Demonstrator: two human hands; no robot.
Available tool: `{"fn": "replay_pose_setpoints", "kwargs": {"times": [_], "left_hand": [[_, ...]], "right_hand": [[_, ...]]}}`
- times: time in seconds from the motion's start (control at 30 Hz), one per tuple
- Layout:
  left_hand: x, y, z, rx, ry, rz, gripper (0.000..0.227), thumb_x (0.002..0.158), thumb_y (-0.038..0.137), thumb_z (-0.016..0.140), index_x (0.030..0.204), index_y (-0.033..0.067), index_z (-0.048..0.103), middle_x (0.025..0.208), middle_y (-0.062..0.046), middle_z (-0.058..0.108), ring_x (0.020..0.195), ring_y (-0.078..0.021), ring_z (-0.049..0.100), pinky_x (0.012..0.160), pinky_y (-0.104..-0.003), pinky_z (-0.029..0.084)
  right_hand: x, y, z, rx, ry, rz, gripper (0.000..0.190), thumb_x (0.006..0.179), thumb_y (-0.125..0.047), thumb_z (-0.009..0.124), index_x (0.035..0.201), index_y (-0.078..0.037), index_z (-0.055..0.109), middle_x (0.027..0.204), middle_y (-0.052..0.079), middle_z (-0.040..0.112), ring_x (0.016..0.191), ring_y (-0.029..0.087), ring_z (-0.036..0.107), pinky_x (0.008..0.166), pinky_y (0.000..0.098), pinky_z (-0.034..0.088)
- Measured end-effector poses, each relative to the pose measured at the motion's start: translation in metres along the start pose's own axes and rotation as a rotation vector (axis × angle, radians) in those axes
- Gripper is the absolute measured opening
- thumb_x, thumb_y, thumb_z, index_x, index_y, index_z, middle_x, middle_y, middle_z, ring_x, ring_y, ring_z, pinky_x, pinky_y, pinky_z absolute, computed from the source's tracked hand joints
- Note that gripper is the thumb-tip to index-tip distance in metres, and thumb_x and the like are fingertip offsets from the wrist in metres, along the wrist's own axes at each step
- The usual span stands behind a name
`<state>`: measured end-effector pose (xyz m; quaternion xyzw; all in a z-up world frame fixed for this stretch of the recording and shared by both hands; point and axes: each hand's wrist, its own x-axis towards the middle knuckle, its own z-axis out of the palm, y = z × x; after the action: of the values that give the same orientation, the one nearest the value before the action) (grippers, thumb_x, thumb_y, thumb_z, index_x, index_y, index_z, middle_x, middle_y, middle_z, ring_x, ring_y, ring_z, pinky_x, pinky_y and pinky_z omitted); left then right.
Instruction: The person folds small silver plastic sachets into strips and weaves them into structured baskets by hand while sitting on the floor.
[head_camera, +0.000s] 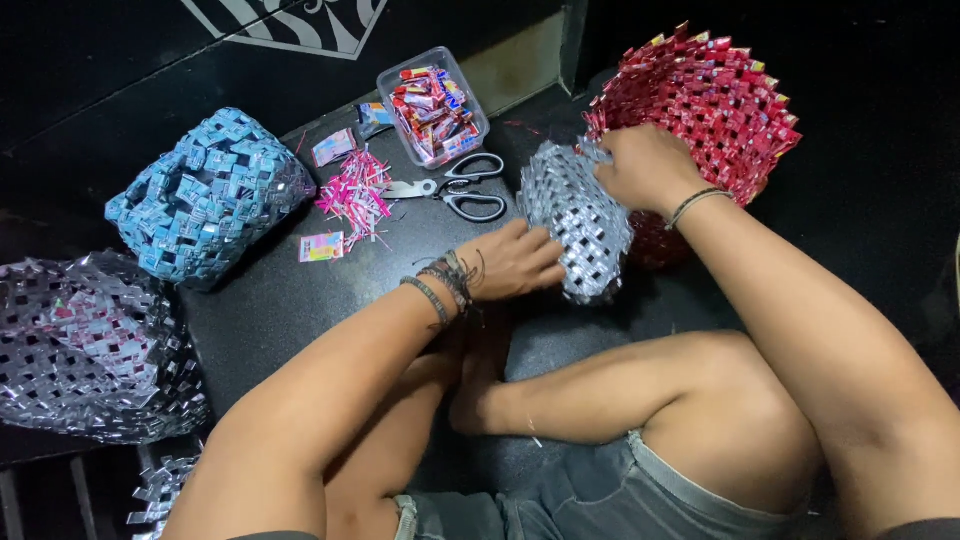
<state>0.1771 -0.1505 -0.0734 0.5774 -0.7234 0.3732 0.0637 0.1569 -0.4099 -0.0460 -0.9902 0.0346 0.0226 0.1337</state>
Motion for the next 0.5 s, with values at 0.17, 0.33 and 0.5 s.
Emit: {"fn": "replay_pose_setpoints", "kwargs": {"times": [0.17,0.33,0.5], "left_hand": [[-0.013,-0.034,0.04,0.123,-0.14,-0.094,0.009,0.093,0.015,0.058,0.084,0.0144,0.062,0.084,-0.006,0.048,0.076,-0.0261,0.049,0.06,-0.037,0.044],[-0.017,-0.062,0.079,0.182,-0.172,-0.131,0.007,0.084,0.021,0.067,0.079,0.0172,0.063,0.082,-0.005,0.048,0.074,-0.0255,0.053,0.054,-0.036,0.046],[-0.025,-0.056,0.122,0.205,-0.377,-0.222,0.007,0.09,0.021,0.06,0.085,0.0178,0.062,0.084,-0.01,0.052,0.074,-0.0316,0.053,0.06,-0.045,0.043]], "right_hand": [[0.017,0.007,0.014,0.252,0.216,0.062,0.033,0.093,-0.027,0.07,0.12,-0.008,0.073,0.094,0.016,0.076,0.097,0.037,0.072,0.082,0.0504,0.057],[0.012,-0.006,-0.008,0.615,0.215,0.111,0.047,0.093,-0.017,0.071,0.138,-0.005,0.061,0.119,0.02,0.072,0.106,0.03,0.071,0.088,0.0439,0.058],[0.013,0.049,-0.003,0.521,0.285,0.142,0.036,0.098,-0.03,0.074,0.127,-0.01,0.071,0.109,0.015,0.075,0.104,0.029,0.071,0.087,0.0427,0.057]]}}
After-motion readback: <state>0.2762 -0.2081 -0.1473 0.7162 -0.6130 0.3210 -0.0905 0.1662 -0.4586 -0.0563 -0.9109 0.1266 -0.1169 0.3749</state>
